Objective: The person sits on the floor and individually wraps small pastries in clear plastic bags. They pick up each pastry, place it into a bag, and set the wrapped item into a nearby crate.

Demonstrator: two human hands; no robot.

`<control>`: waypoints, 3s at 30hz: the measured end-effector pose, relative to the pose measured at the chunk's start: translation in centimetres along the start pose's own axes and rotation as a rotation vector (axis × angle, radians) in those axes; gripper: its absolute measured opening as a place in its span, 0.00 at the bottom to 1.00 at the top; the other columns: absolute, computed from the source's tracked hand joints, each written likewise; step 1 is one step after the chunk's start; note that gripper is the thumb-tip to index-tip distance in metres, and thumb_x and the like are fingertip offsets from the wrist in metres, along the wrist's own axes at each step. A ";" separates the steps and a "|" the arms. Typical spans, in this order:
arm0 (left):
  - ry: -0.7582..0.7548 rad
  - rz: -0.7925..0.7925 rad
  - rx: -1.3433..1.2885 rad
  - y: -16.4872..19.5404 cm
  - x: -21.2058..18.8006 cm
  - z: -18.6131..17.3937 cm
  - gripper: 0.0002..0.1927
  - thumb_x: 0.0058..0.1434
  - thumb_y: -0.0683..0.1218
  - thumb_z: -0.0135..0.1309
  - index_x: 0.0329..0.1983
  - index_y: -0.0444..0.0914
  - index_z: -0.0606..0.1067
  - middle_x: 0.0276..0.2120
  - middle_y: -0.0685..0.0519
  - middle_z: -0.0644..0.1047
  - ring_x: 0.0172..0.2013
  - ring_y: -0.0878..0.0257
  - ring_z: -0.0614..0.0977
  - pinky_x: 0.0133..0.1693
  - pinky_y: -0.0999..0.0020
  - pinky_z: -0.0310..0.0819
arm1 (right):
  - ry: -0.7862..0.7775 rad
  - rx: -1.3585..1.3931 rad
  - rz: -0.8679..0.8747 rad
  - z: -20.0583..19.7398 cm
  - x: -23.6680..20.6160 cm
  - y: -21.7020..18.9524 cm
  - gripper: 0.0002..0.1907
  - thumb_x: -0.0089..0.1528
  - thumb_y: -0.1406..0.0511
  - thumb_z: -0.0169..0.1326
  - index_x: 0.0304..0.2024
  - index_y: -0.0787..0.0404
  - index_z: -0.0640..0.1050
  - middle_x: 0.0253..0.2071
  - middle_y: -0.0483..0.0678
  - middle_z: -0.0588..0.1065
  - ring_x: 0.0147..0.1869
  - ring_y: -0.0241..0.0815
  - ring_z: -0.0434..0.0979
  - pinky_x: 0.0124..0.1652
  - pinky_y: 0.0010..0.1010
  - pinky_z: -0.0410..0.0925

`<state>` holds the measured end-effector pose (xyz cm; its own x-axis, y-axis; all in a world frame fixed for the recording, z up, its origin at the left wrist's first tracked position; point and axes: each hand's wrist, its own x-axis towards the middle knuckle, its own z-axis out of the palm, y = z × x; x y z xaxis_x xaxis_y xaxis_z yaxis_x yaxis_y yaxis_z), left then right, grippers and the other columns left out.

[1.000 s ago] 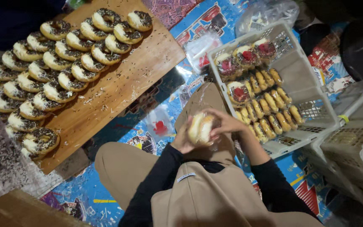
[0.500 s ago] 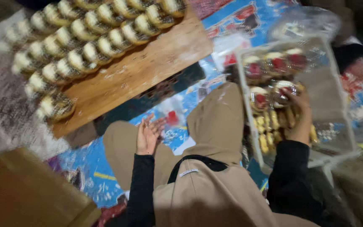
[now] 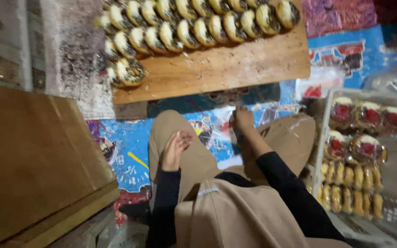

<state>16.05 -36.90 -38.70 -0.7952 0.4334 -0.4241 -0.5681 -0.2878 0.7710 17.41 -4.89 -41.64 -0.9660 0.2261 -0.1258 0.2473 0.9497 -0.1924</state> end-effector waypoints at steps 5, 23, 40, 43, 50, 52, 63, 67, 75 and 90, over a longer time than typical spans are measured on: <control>0.078 0.058 0.163 2.5 -0.7 0.1 0.20 0.74 0.54 0.42 0.58 0.36 0.74 0.46 0.48 0.81 0.46 0.63 0.83 0.48 0.69 0.75 | -0.082 -0.023 0.005 -2.0 0.9 -2.3 0.11 0.45 0.55 0.63 0.27 0.51 0.83 0.41 0.55 0.78 0.46 0.55 0.79 0.44 0.48 0.69; -0.361 0.715 0.738 -2.2 4.9 17.3 0.11 0.69 0.43 0.48 0.48 0.39 0.80 0.45 0.44 0.82 0.49 0.48 0.82 0.52 0.58 0.76 | 0.247 -0.156 -0.294 -6.8 -8.1 -1.6 0.18 0.48 0.69 0.53 0.38 0.47 0.83 0.43 0.43 0.82 0.58 0.43 0.78 0.55 0.60 0.58; 0.165 1.176 0.701 1.5 4.6 6.2 0.24 0.71 0.51 0.56 0.68 0.43 0.68 0.64 0.50 0.68 0.66 0.56 0.67 0.65 0.48 0.59 | 0.115 0.725 -0.297 -7.2 0.9 -14.3 0.51 0.66 0.47 0.50 0.78 0.57 0.38 0.74 0.54 0.61 0.76 0.47 0.56 0.74 0.55 0.53; 0.210 0.475 -0.507 6.9 6.8 -0.6 0.22 0.71 0.51 0.56 0.62 0.34 0.72 0.53 0.48 0.75 0.52 0.57 0.76 0.55 0.57 0.70 | -0.345 0.984 -0.712 -5.9 3.6 -22.9 0.44 0.67 0.50 0.55 0.72 0.67 0.50 0.73 0.67 0.39 0.75 0.58 0.42 0.59 0.49 0.63; 0.418 0.792 -0.967 12.5 3.1 -13.7 0.05 0.74 0.44 0.56 0.46 0.37 0.76 0.42 0.50 0.80 0.44 0.60 0.81 0.51 0.64 0.76 | 0.461 0.519 -0.229 -6.9 17.2 -34.4 0.50 0.55 0.42 0.71 0.60 0.70 0.65 0.52 0.63 0.72 0.57 0.59 0.72 0.55 0.47 0.67; 0.352 0.590 -1.137 11.2 2.5 -11.8 0.07 0.69 0.47 0.55 0.44 0.39 0.76 0.42 0.49 0.81 0.46 0.55 0.82 0.52 0.57 0.78 | 0.543 0.578 -0.307 -7.7 18.6 -35.7 0.52 0.55 0.46 0.70 0.68 0.67 0.61 0.55 0.64 0.72 0.60 0.60 0.71 0.58 0.46 0.67; 0.367 0.258 -1.038 6.1 1.7 -7.4 0.21 0.66 0.58 0.52 0.57 0.43 0.75 0.53 0.44 0.78 0.58 0.47 0.77 0.58 0.41 0.71 | 0.248 0.310 -0.331 -8.9 14.8 -7.4 0.66 0.42 0.51 0.76 0.77 0.53 0.56 0.70 0.61 0.67 0.75 0.66 0.58 0.67 0.64 0.44; 0.317 0.222 -1.097 5.8 4.1 -4.7 0.24 0.63 0.60 0.54 0.59 0.45 0.75 0.56 0.40 0.75 0.60 0.43 0.76 0.59 0.40 0.69 | 0.369 0.594 -0.119 -6.9 9.8 -6.4 0.63 0.49 0.43 0.69 0.76 0.63 0.56 0.64 0.59 0.68 0.68 0.58 0.66 0.68 0.54 0.60; 0.228 0.218 -1.273 5.6 5.0 -2.7 0.29 0.58 0.62 0.57 0.55 0.40 0.75 0.64 0.29 0.67 0.66 0.34 0.66 0.62 0.34 0.62 | 0.714 0.379 0.011 -5.1 10.7 -20.2 0.61 0.50 0.44 0.73 0.73 0.67 0.58 0.60 0.58 0.72 0.65 0.55 0.71 0.66 0.51 0.54; -0.267 0.322 -1.205 2.4 7.3 9.5 0.30 0.69 0.61 0.45 0.67 0.40 0.68 0.72 0.32 0.62 0.72 0.35 0.61 0.68 0.38 0.59 | 0.498 0.637 -0.149 -16.8 -7.7 -14.6 0.63 0.45 0.62 0.75 0.77 0.56 0.55 0.51 0.51 0.79 0.52 0.49 0.75 0.51 0.38 0.70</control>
<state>10.92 -26.35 -35.42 -0.9446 0.3176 -0.0824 -0.3026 -0.9403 -0.1556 19.97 -16.89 -21.49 -0.8756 0.3196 0.3622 -0.0350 0.7059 -0.7074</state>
